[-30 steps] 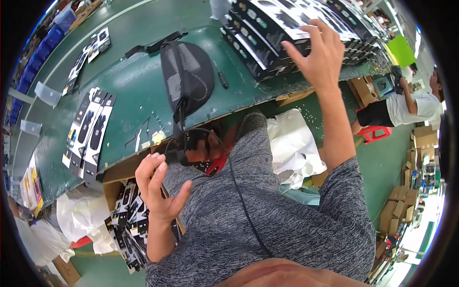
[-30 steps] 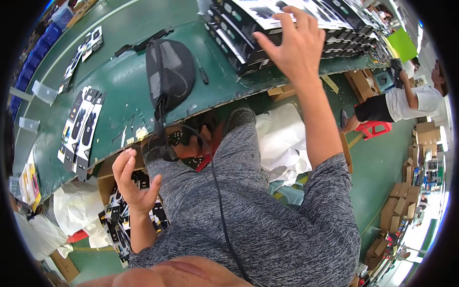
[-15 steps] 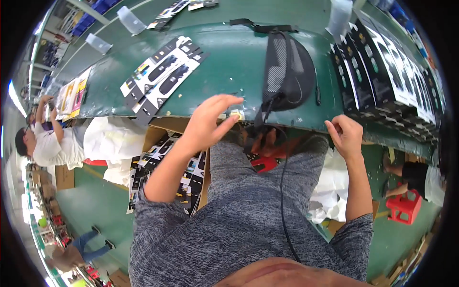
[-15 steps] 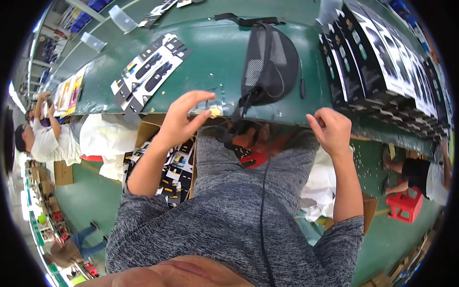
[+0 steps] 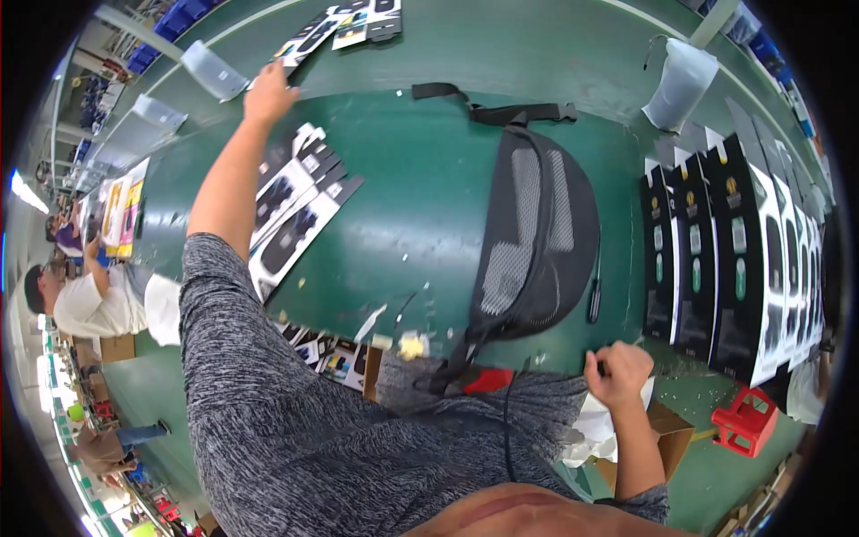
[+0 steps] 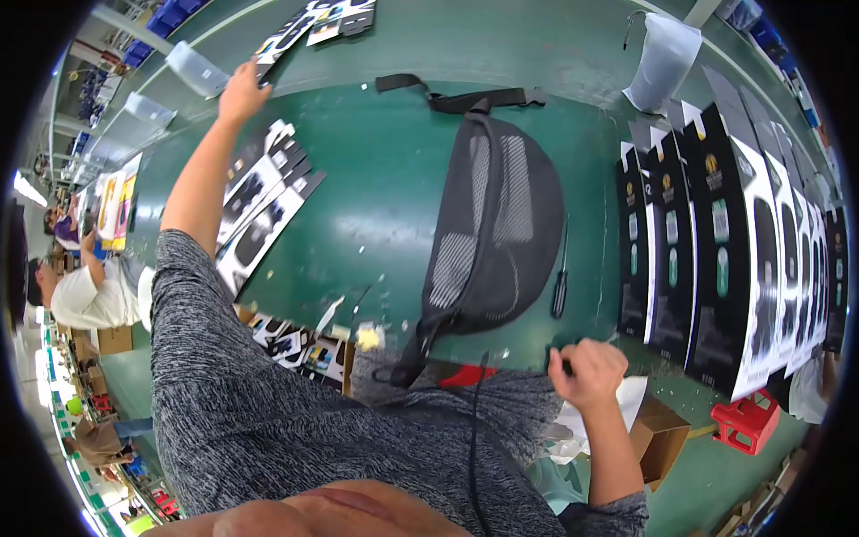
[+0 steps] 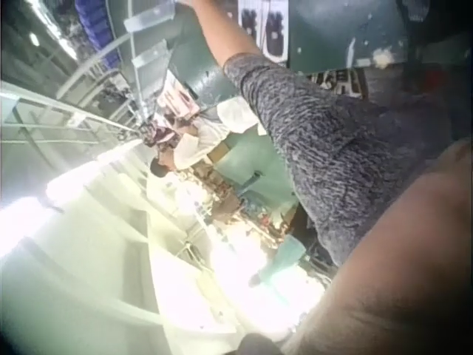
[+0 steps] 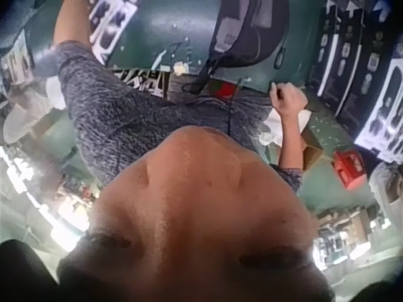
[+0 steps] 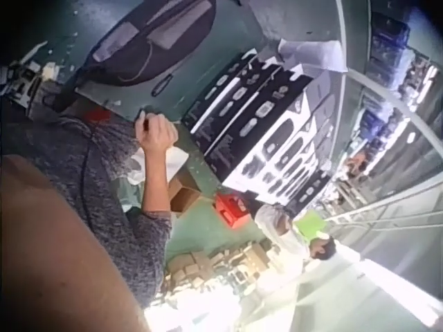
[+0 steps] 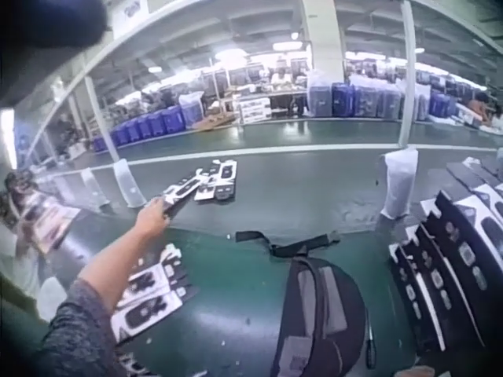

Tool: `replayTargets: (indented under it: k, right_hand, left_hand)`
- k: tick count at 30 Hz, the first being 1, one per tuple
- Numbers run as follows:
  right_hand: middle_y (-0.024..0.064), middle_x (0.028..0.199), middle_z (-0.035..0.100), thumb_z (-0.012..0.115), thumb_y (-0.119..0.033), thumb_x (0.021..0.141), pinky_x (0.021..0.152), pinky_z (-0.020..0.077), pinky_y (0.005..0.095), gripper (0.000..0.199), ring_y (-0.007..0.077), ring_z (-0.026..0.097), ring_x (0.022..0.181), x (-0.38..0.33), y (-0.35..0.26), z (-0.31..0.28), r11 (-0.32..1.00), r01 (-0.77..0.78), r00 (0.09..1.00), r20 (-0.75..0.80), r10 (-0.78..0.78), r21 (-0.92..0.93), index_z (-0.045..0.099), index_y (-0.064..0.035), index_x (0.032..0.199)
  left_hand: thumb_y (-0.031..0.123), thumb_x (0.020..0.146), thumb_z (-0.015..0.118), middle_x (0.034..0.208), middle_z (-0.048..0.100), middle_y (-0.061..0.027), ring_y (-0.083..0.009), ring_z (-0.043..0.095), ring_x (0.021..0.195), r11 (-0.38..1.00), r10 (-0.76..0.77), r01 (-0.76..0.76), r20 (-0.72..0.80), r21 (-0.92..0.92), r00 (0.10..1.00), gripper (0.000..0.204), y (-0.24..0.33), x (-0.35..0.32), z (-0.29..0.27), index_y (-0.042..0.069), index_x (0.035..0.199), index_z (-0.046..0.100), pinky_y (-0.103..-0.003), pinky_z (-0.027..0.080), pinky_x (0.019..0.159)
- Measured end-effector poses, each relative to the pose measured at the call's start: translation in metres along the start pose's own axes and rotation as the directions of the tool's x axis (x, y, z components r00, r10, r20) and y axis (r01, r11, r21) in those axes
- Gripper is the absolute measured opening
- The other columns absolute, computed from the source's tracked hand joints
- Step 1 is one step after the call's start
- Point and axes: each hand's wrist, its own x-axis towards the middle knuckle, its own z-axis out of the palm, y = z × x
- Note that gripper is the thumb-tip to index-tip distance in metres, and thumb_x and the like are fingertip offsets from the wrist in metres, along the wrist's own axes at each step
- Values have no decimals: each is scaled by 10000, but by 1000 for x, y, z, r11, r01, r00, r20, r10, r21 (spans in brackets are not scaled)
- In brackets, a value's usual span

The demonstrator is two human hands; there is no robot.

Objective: The person takes flat cardboard packaging sheets from the assembly line, folds them into boxes by hand, and stacks the assembled boxes on the table.

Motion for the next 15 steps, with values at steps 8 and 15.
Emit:
replayTargets:
  k: [8,15]
  right_hand:
    - [32,578,429,753,-106,719,473,304,368,225,243,436,464,7,1,-2,1000,-23,996,81,22,6,531,-114,688]
    - [31,584,423,743,-122,717,483,296,369,219,243,410,464,7,2,-3,999,-33,991,132,32,8,526,-117,686]
  left_hand:
    - [328,940,563,1336,628,-226,-433,622,1199,958,-245,207,193,198,950,593,-28,73,56,219,1511,450,-535,516,996]
    - [402,1014,433,1255,676,-206,-443,638,1157,990,-133,137,-120,19,984,426,30,139,12,184,1327,624,-573,510,953]
